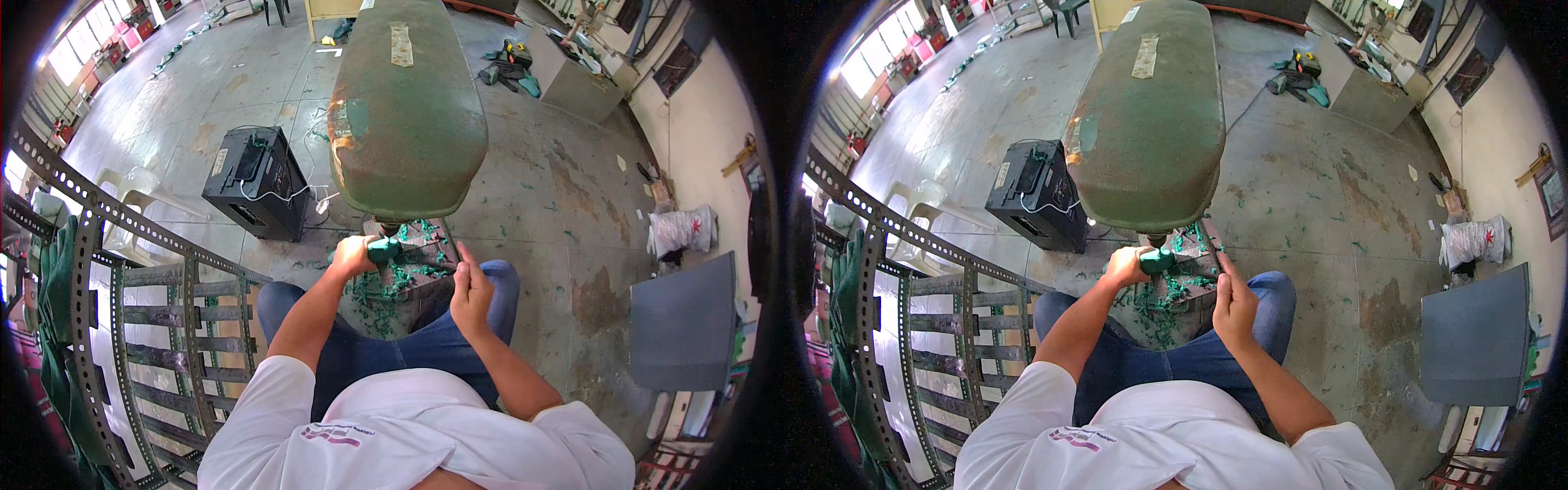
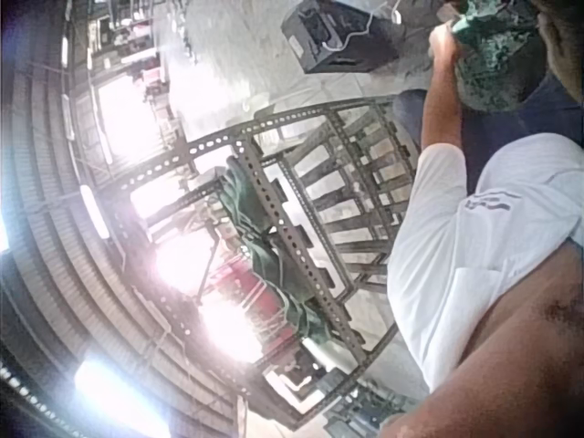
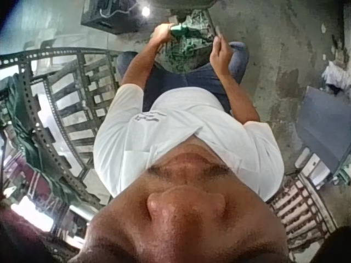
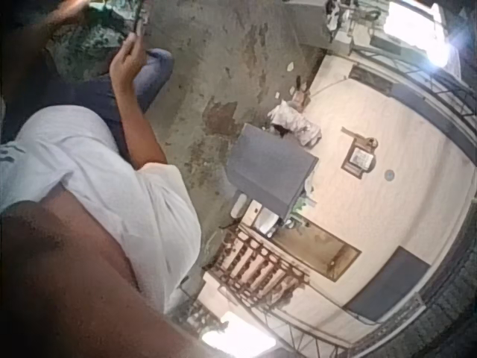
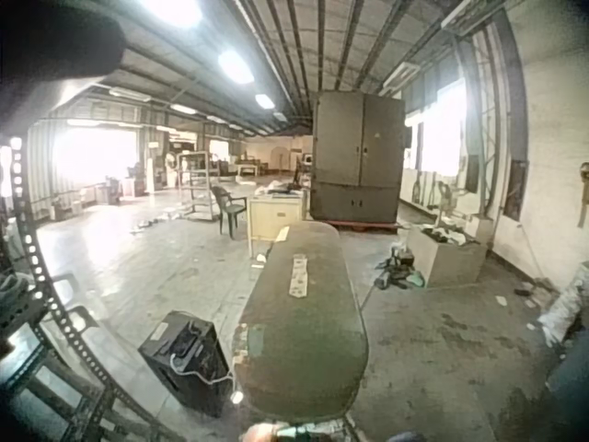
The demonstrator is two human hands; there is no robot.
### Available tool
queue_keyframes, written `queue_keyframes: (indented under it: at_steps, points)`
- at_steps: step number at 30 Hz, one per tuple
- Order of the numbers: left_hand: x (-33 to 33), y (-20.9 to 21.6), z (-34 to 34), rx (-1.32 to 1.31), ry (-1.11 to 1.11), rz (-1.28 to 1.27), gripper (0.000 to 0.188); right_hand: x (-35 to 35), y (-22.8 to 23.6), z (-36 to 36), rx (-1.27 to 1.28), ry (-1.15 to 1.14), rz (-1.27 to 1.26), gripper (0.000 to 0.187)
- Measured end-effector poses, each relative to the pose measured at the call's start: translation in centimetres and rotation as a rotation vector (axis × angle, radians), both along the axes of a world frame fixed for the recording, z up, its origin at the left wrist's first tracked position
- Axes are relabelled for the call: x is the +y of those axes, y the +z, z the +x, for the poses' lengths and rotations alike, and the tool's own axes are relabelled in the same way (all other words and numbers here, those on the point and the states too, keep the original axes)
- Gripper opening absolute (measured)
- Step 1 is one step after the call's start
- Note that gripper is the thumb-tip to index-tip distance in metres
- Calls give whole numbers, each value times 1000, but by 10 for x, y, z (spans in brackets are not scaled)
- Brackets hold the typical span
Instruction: Drilling holes into green plastic shoe lasts using a drill press machine.
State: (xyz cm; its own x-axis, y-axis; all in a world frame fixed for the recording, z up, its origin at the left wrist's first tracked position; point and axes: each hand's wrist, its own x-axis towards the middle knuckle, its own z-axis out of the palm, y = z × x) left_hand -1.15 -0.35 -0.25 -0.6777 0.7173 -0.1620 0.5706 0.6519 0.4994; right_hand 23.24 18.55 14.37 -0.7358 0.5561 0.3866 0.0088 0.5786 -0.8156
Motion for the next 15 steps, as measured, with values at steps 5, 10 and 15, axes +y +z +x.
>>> queue_keyframes:
  at_steps: [5, 10, 15]
  points:
    - [-1, -1, 2, 5, 10, -22, 85, -4, -46, -32, 208, -64, -752, 37]
    - [1, 6, 1, 10, 0, -29, 86, 17, -74, -48, 259, 47, -1161, 34]
    - [2, 3, -1, 17, -3, -8, 81, 36, -94, -71, 220, 25, -1420, 32]
